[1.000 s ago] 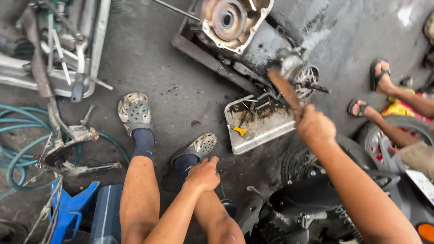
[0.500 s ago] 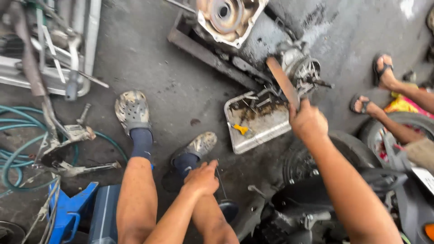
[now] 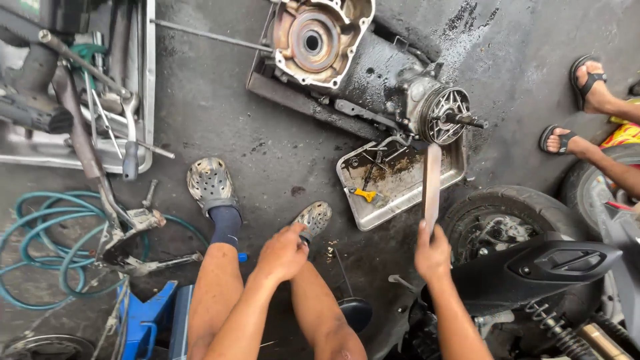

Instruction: Cleaning a motorcycle engine casing by pouring a red liquid from a bottle and scrubbing with a brush.

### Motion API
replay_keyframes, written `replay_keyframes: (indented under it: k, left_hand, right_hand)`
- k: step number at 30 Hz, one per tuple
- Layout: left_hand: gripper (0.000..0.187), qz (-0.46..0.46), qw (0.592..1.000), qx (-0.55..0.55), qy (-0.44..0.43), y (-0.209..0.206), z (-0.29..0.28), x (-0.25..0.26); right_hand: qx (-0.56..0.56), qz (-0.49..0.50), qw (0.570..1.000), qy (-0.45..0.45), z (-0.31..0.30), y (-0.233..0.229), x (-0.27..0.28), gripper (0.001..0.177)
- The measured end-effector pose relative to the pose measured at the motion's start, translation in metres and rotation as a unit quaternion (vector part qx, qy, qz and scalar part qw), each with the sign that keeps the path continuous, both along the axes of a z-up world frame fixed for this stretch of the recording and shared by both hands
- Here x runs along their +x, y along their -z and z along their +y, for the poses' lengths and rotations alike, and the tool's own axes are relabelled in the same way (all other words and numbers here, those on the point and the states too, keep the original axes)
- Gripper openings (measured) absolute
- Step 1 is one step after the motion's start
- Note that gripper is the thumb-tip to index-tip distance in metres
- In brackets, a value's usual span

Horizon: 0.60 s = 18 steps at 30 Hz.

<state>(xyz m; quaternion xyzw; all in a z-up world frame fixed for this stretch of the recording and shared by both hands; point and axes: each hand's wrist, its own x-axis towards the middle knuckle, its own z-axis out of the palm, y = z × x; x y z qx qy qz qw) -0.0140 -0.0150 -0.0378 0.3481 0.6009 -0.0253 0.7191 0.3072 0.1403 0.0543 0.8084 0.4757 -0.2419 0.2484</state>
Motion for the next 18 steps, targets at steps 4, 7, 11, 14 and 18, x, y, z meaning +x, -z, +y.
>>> replay_keyframes:
  k: [4, 7, 11, 14, 18]
  left_hand:
    - [0.043, 0.089, 0.959, 0.127, -0.236, -0.035, 0.060, -0.082]
    - [0.038, 0.201, 0.882, 0.288, -0.314, -0.058, 0.139, -0.153]
    - [0.062, 0.212, 0.756, 0.514, -0.346, 0.005, 0.248, -0.254]
    - [0.116, 0.379, 0.684, 0.582, -0.222, 0.103, 0.321, -0.331]
    - [0.108, 0.348, 0.712, 0.597, -0.129, 0.197, 0.394, -0.373]
  right_hand:
    - [0.010, 0.132, 0.966, 0.220, -0.094, 0.031, 0.043, 0.055]
    - [-0.031, 0.142, 0.938, 0.313, -0.140, 0.083, 0.071, 0.054]
    - [-0.087, 0.028, 0.972, 0.218, -0.194, 0.194, 0.145, 0.078]
    - [0.013, 0.041, 0.968, 0.246, -0.204, 0.248, 0.157, 0.063]
    - [0.106, -0.004, 0.924, 0.367, -0.185, 0.262, 0.147, 0.056]
